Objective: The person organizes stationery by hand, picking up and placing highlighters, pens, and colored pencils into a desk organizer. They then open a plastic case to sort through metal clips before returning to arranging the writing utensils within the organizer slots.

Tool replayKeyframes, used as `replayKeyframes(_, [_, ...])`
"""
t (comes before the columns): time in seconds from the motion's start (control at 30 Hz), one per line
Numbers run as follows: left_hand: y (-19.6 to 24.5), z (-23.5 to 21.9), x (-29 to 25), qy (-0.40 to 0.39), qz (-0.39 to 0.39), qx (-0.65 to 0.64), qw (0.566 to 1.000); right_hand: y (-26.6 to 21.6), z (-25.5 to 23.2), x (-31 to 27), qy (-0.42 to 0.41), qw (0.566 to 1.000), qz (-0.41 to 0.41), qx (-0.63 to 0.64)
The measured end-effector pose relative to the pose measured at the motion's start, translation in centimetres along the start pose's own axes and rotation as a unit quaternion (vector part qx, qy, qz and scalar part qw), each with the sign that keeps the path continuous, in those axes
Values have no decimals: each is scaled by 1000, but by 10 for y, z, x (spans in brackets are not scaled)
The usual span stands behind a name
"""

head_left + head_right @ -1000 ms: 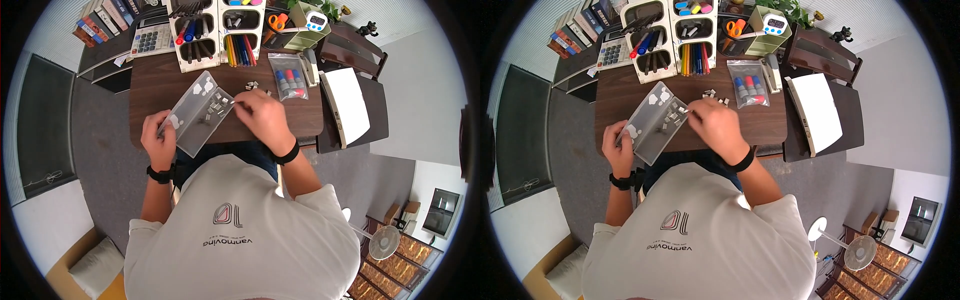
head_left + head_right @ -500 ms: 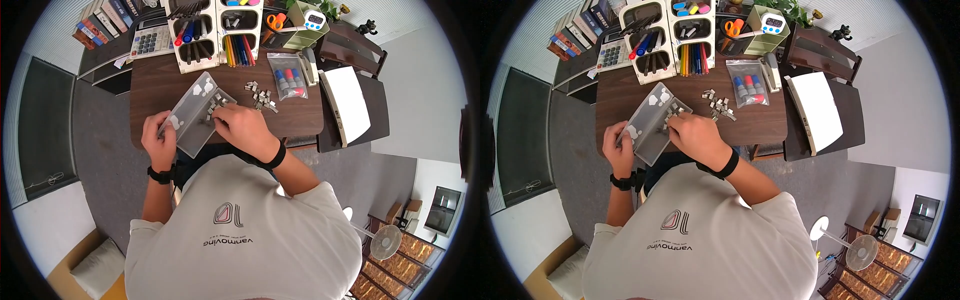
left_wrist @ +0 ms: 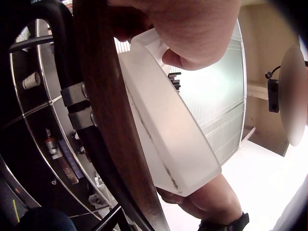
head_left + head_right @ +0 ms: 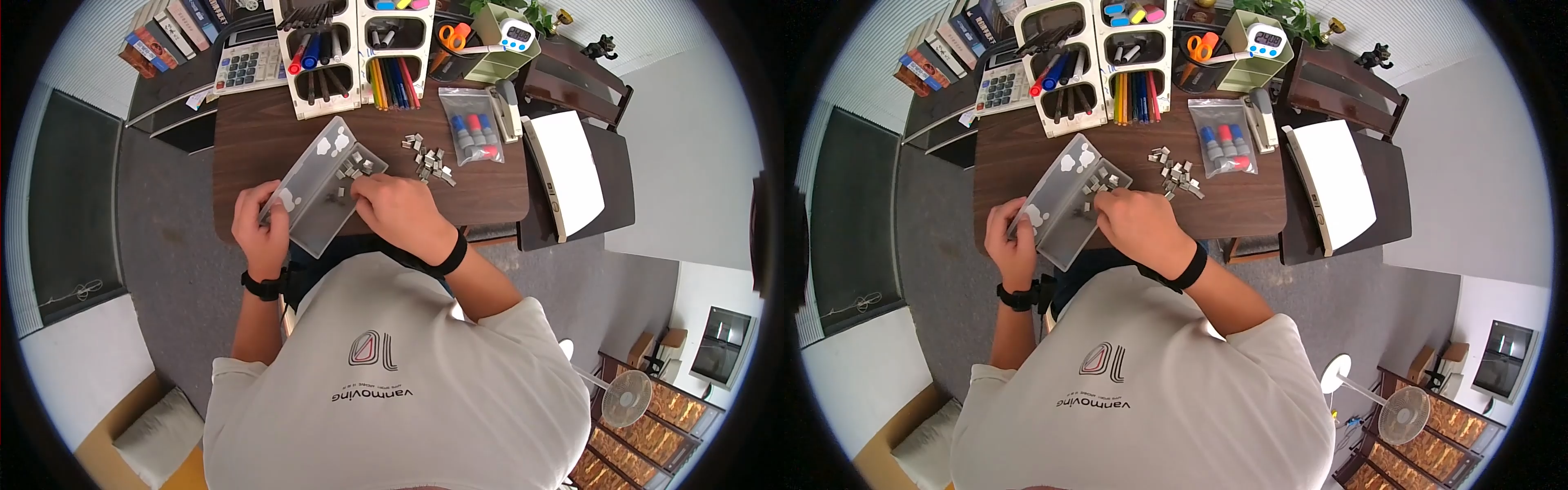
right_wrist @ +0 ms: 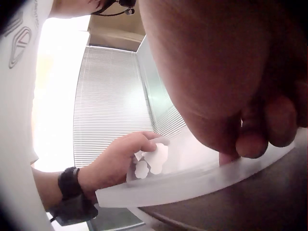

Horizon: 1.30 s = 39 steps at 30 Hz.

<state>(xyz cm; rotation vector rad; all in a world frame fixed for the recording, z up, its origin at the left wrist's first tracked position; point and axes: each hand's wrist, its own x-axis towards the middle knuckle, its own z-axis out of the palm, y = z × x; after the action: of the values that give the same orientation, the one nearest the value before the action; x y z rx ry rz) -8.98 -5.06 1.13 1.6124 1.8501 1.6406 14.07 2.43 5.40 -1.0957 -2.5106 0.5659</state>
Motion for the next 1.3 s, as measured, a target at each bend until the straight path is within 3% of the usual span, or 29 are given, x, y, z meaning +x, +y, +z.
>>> replayKeyframes(0.17, [-1,0,1,3,6,0,1000,-1,2,0,77,997,-2,8])
replayKeyframes(0.3, [1,0,1,2,2,-2,1000,-1,5,0,61,998,-8,9])
replayKeyframes(0.37, [1,0,1,1,2,-2,1000,-2,3,1,26,999,29,4])
replayKeyframes(0.5, [1,0,1,6,12,0,1000,4,-4,2,49,998,34,22])
replayKeyframes(0.6, [0,1,1,5,20,0,1000,31,-22,7,183,981,52,-34])
replayKeyframes(0.67, [-1,0,0,6,19,2,1000,48,-34,9,194,970,132,-64])
replayKeyframes(0.8, [-1,0,0,3,15,4,1000,72,-30,8,203,969,90,-113])
replayKeyframes(0.87, [-1,0,0,4,14,5,1000,70,-26,10,167,979,86,-82])
replayKeyframes(1.3, [0,-1,0,0,7,1,1000,69,-20,7,148,987,58,-32])
